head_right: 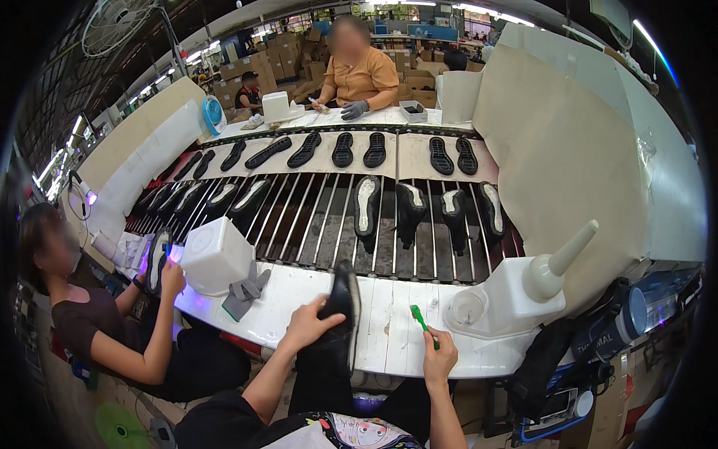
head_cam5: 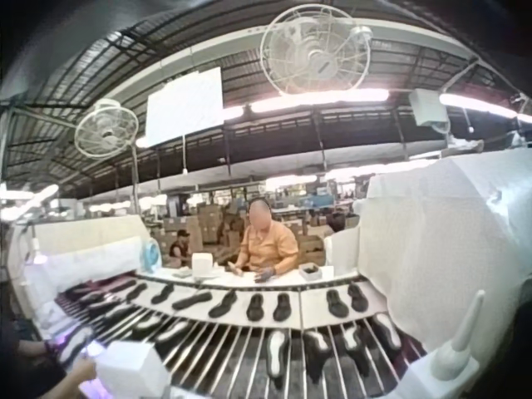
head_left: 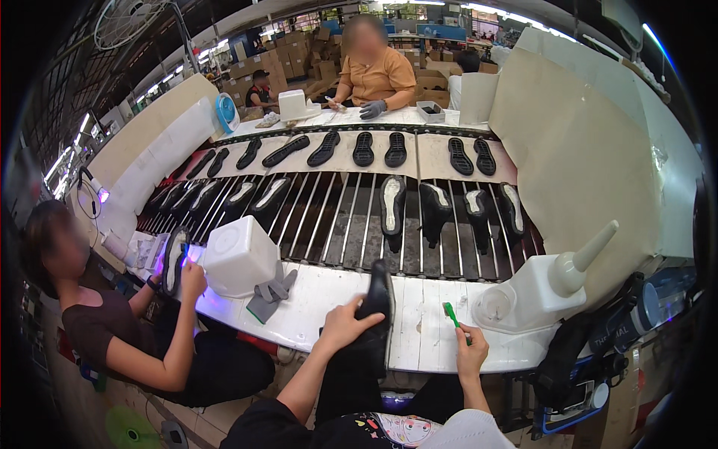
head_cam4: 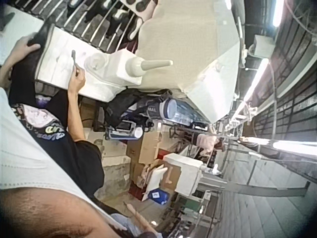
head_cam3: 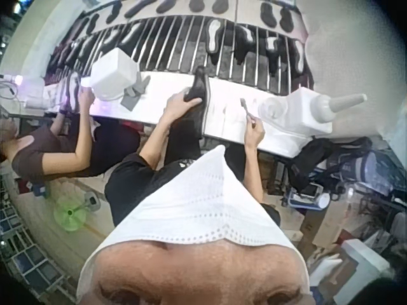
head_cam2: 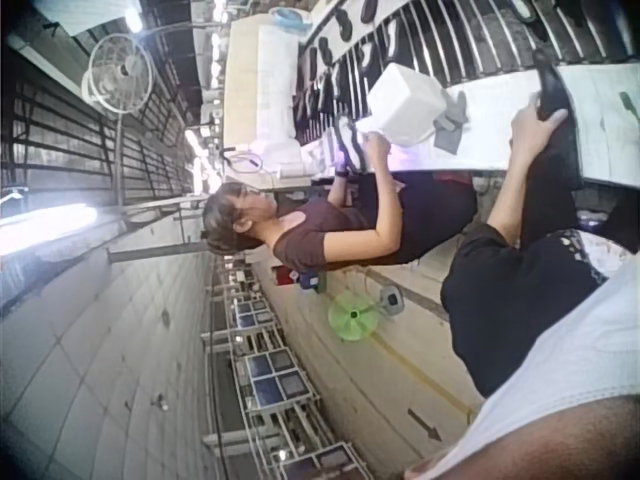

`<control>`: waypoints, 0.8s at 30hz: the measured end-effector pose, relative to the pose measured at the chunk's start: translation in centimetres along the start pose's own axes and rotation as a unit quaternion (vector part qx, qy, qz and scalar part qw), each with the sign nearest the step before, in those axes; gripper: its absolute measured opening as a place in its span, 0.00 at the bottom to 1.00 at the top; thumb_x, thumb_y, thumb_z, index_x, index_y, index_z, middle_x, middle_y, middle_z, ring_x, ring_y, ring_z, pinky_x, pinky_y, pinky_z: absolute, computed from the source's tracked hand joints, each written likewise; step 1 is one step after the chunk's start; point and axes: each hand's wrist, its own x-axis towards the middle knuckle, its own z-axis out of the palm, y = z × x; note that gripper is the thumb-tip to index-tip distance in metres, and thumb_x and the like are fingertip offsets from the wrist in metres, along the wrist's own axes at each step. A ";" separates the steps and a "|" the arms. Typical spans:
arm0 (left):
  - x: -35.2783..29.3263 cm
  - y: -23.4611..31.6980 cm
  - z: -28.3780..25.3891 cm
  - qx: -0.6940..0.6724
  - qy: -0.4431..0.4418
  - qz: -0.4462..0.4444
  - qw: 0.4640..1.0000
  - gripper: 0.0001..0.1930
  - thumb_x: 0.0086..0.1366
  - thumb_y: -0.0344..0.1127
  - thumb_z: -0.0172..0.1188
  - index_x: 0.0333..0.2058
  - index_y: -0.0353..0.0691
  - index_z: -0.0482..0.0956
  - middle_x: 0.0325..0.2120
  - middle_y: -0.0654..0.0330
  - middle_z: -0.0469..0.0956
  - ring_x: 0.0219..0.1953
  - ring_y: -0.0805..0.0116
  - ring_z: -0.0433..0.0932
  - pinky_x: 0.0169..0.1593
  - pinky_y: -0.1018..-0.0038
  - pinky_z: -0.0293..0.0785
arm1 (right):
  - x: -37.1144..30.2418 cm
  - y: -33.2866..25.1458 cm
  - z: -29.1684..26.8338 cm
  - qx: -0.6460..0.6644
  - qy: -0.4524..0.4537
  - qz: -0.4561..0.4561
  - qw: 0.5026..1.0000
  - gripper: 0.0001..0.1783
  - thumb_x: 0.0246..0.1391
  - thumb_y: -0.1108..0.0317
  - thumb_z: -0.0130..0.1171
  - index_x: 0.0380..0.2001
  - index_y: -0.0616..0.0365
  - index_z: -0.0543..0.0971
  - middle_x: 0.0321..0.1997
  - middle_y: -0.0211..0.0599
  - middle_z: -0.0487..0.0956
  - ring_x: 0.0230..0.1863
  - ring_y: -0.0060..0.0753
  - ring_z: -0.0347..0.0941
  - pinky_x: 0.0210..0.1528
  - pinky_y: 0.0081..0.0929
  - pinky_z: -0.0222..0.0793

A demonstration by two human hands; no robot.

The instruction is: Apply glue or cleaning agent to the edge of shoe soles using a small brush.

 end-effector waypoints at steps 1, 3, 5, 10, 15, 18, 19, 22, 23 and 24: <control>0.3 0.0 0.7 0.012 -0.051 -0.018 0.998 0.37 0.54 0.65 0.56 0.56 0.46 0.70 0.38 0.45 0.79 0.41 0.46 0.78 0.46 0.61 0.72 | 0.0 0.1 0.2 -0.014 0.004 -0.011 1.000 0.06 0.49 0.72 0.62 0.32 0.60 0.82 0.27 0.38 0.77 0.25 0.30 0.71 0.27 0.25 0.64; 0.5 -0.3 1.3 0.009 -0.056 0.004 0.998 0.37 0.54 0.66 0.56 0.56 0.46 0.70 0.37 0.44 0.79 0.41 0.46 0.78 0.47 0.63 0.72 | 0.0 0.2 0.3 -0.029 0.008 -0.022 0.999 0.06 0.49 0.72 0.62 0.32 0.61 0.81 0.27 0.38 0.77 0.25 0.31 0.72 0.27 0.25 0.65; 0.1 -0.9 1.1 -0.088 -0.107 -0.010 0.990 0.42 0.54 0.66 0.55 0.61 0.45 0.62 0.47 0.42 0.74 0.51 0.47 0.73 0.55 0.58 0.67 | 0.0 0.0 0.1 -0.034 0.005 -0.017 0.999 0.07 0.49 0.72 0.62 0.33 0.61 0.81 0.27 0.38 0.77 0.25 0.32 0.72 0.27 0.26 0.65; -5.4 0.2 0.2 0.199 -0.206 0.120 0.951 0.65 0.41 0.73 0.61 0.67 0.43 0.34 0.66 0.42 0.40 0.67 0.41 0.44 0.59 0.32 0.42 | -0.4 0.1 -0.2 -0.031 -0.006 -0.002 0.999 0.07 0.50 0.72 0.62 0.33 0.61 0.81 0.28 0.39 0.77 0.26 0.34 0.73 0.29 0.26 0.66; -6.4 -0.6 0.9 0.230 -0.132 0.179 0.947 0.66 0.31 0.57 0.74 0.67 0.46 0.41 0.65 0.42 0.42 0.63 0.35 0.48 0.57 0.31 0.45 | -0.1 0.9 -0.2 -0.056 -0.004 -0.030 0.998 0.06 0.50 0.73 0.61 0.33 0.62 0.81 0.29 0.39 0.78 0.28 0.36 0.75 0.31 0.26 0.67; -5.7 -0.9 0.5 0.135 -0.109 0.212 0.962 0.63 0.33 0.52 0.73 0.66 0.43 0.43 0.62 0.41 0.46 0.61 0.37 0.52 0.61 0.43 0.49 | 0.2 0.6 -0.3 -0.049 -0.011 -0.007 0.999 0.06 0.50 0.73 0.61 0.33 0.62 0.81 0.29 0.38 0.78 0.28 0.33 0.74 0.29 0.25 0.66; -5.3 -1.2 0.3 0.087 -0.101 0.217 0.967 0.63 0.34 0.52 0.73 0.66 0.42 0.43 0.62 0.41 0.46 0.61 0.38 0.52 0.62 0.47 0.50 | 0.3 0.6 0.0 -0.044 -0.008 -0.005 0.999 0.06 0.51 0.73 0.61 0.33 0.62 0.81 0.28 0.38 0.78 0.27 0.31 0.74 0.29 0.24 0.65; -5.4 -0.7 0.2 -0.090 -0.086 0.151 0.981 0.63 0.36 0.48 0.74 0.67 0.42 0.40 0.63 0.41 0.49 0.62 0.44 0.54 0.63 0.56 0.51 | 0.3 0.7 0.4 -0.027 0.000 -0.024 0.999 0.06 0.52 0.73 0.60 0.34 0.62 0.81 0.24 0.32 0.75 0.24 0.23 0.67 0.25 0.21 0.60; -5.3 -0.8 0.1 -0.094 -0.083 0.146 0.981 0.63 0.36 0.48 0.74 0.67 0.42 0.40 0.63 0.41 0.49 0.62 0.44 0.54 0.63 0.56 0.51 | 0.4 0.9 0.5 -0.017 0.014 -0.045 0.999 0.07 0.52 0.73 0.60 0.35 0.63 0.81 0.21 0.28 0.73 0.21 0.17 0.61 0.23 0.19 0.56; -4.9 -1.1 0.0 -0.205 -0.099 0.096 0.969 0.63 0.38 0.45 0.74 0.67 0.42 0.38 0.62 0.43 0.52 0.61 0.48 0.56 0.63 0.59 0.52 | 0.4 0.9 0.4 -0.020 0.007 -0.047 0.999 0.07 0.52 0.73 0.60 0.35 0.63 0.81 0.21 0.28 0.73 0.21 0.17 0.61 0.23 0.19 0.56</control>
